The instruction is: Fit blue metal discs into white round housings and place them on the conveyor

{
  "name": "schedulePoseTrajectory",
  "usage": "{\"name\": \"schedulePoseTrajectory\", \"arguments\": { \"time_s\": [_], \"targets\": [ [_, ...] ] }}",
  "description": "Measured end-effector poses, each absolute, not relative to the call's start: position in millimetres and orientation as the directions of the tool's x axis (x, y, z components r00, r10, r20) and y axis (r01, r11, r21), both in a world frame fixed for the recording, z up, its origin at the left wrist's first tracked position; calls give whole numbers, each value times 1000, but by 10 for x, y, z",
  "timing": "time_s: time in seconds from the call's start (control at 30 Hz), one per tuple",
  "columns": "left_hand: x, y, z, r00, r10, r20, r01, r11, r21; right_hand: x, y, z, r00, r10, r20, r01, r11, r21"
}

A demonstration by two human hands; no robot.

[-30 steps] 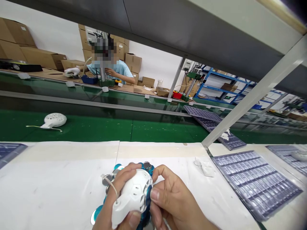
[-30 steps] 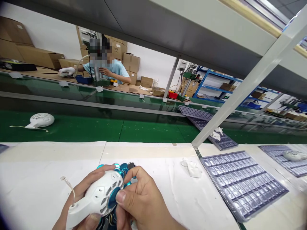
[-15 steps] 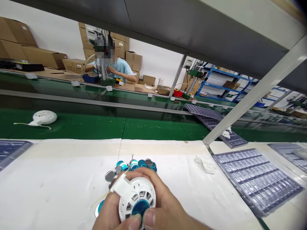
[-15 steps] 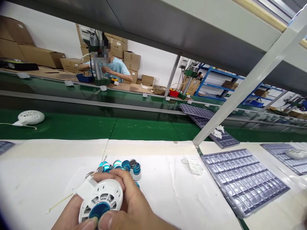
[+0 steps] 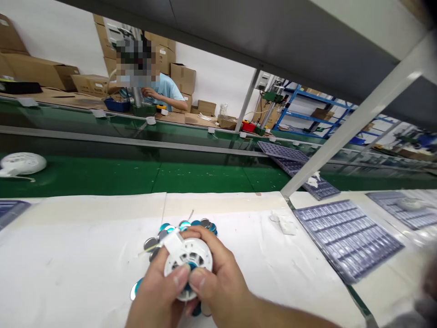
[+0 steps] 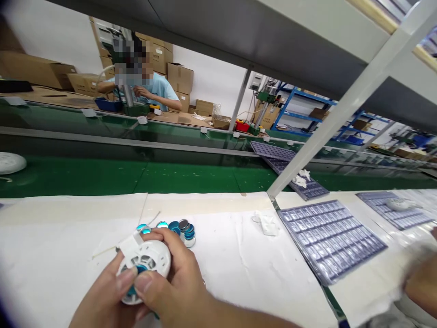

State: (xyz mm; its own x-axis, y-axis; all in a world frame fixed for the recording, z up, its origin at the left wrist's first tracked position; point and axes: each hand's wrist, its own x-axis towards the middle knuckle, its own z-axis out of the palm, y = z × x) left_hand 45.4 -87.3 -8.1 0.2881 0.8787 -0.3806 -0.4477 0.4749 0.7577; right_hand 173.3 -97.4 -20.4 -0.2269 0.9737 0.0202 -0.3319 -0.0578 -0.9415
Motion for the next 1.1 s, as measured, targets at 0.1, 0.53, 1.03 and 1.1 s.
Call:
{"name": "schedulePoseTrajectory", "arguments": {
  "time_s": [0.1,0.53,1.03,1.1],
  "targets": [
    [379,-759,-85,334,862,-380,-443,500,744,2214,-892,-16,-194,978,-70,253,-19,-967],
    [373,-809,-54,558,789,-257,-336,498,799,3318,-1236,-214,386,918,91,825,-300,-478],
    [401,-861,1,560,812,-165,-308,389,868,1818,-1109,101,119,992,33,-108,46,-993],
    [401,-859,12,579,804,-134,-340,388,857,1841,-1095,109,114,993,-16,-290,18,-957]
  ]
}}
